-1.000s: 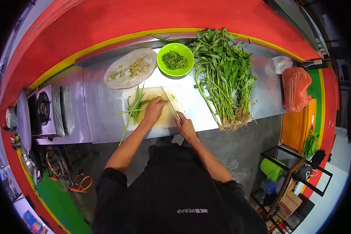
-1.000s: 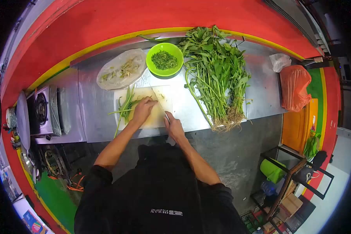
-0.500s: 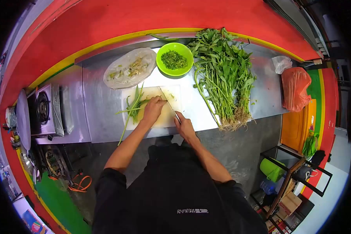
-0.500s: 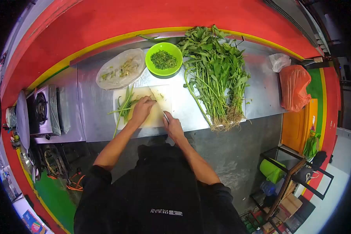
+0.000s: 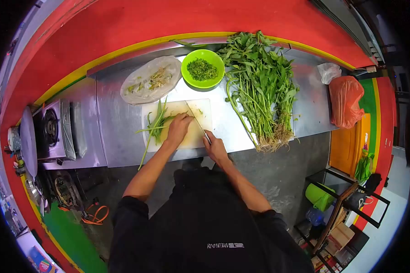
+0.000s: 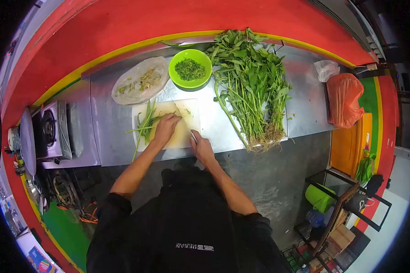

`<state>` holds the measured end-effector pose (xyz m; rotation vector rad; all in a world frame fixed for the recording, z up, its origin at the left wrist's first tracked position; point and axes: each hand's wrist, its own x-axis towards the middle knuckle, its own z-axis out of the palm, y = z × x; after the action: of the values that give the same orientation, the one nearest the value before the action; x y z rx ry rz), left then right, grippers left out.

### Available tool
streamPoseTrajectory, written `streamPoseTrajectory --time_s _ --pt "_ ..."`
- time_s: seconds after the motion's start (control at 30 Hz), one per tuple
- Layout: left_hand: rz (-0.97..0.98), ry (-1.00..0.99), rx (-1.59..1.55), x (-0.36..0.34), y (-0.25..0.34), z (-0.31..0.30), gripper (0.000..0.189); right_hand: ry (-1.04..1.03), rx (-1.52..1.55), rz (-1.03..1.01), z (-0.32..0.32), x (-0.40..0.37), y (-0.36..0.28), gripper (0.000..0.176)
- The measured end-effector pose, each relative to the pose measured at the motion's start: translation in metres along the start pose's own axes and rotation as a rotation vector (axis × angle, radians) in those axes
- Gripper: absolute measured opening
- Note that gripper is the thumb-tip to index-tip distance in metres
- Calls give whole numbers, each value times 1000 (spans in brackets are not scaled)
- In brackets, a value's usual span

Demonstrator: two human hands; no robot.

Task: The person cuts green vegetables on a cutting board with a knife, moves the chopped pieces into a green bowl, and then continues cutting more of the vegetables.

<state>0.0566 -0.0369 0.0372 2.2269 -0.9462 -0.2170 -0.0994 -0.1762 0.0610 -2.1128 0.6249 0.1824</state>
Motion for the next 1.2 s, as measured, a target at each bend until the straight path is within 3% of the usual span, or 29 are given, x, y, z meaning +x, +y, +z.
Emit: streamPoseTrajectory --time_s 0.43,0.6,0.83,1.03,1.2 --pt "12 -99 176 4 8 -8 26 -5 -6 -17 3 1 4 38" --pt "19 -79 79 3 2 -8 26 -68 109 43 -3 -4 6 38" --pt "60 -53 40 7 -1 -5 26 -44 -18 49 -2 -3 1 38" --pt "-32 -107 -4 0 1 -7 23 21 6 -1 -1 -6 -4 36" --pt "-43 -36 -85 0 1 -1 23 -33 62 77 -11 -23 -12 37"
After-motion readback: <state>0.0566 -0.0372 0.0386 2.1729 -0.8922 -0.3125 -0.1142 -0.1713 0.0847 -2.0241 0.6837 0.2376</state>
